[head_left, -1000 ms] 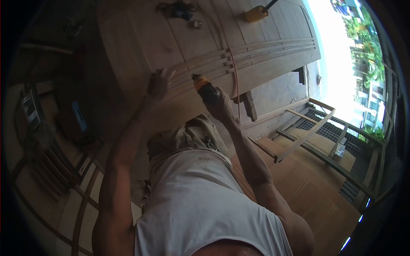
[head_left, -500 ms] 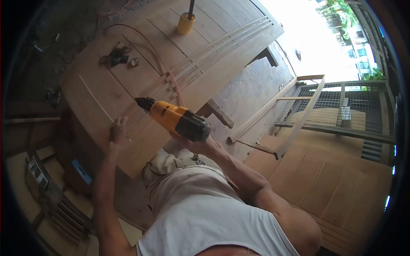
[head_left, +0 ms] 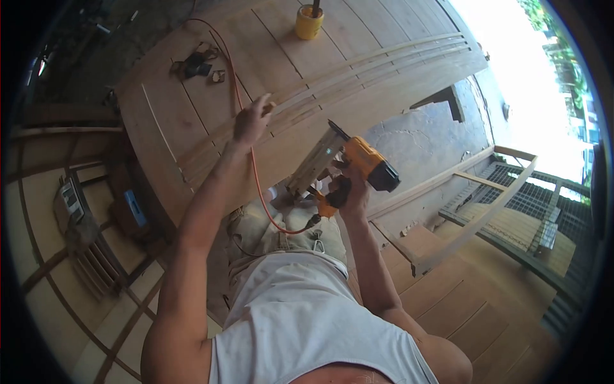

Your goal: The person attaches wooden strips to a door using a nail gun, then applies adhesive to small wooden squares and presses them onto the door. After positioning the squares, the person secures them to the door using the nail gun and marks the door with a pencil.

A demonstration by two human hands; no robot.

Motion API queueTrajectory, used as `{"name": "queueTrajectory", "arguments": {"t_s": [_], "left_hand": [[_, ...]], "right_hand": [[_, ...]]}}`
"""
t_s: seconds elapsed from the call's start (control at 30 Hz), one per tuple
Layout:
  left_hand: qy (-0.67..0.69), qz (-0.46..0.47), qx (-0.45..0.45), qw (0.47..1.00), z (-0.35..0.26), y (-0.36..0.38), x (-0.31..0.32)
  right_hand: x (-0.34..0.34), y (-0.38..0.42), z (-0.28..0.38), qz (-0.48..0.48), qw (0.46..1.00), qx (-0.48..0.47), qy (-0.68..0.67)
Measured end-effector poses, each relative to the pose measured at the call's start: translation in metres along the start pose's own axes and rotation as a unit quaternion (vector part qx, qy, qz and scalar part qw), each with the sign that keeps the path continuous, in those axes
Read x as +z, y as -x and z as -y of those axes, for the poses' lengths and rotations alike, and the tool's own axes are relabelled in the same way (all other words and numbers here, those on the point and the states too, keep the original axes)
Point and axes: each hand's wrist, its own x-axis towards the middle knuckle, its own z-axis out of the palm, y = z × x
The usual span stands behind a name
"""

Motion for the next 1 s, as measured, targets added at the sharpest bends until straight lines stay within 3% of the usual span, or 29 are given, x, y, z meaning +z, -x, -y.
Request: {"name": "queueTrajectory", "arguments": {"t_s": [0.13,0.33,0.63,1.0], "left_hand": [[-0.074,0.038,0.092,0.992,0.041,-0.077,0.078],[-0.161,-0.017,0.159,0.974,0.050,-0.075,0.077],[-0.143,-0.127,0.116,0.975,0.069,-0.034,0.079],[-0.137,-0.112,0.144,0.974,0.053,-0.051,0.102]], "right_hand": [[-0.006,-0.008,0.003,-0.053,0.998,0.010,0.042],[0.018,-0.003,0.011,-0.099,0.994,-0.010,0.043],[0.031,-0.033,0.007,-0.069,0.988,0.003,0.137],[0.040,-0.054,0.010,-0.042,0.983,0.053,0.168]]}}
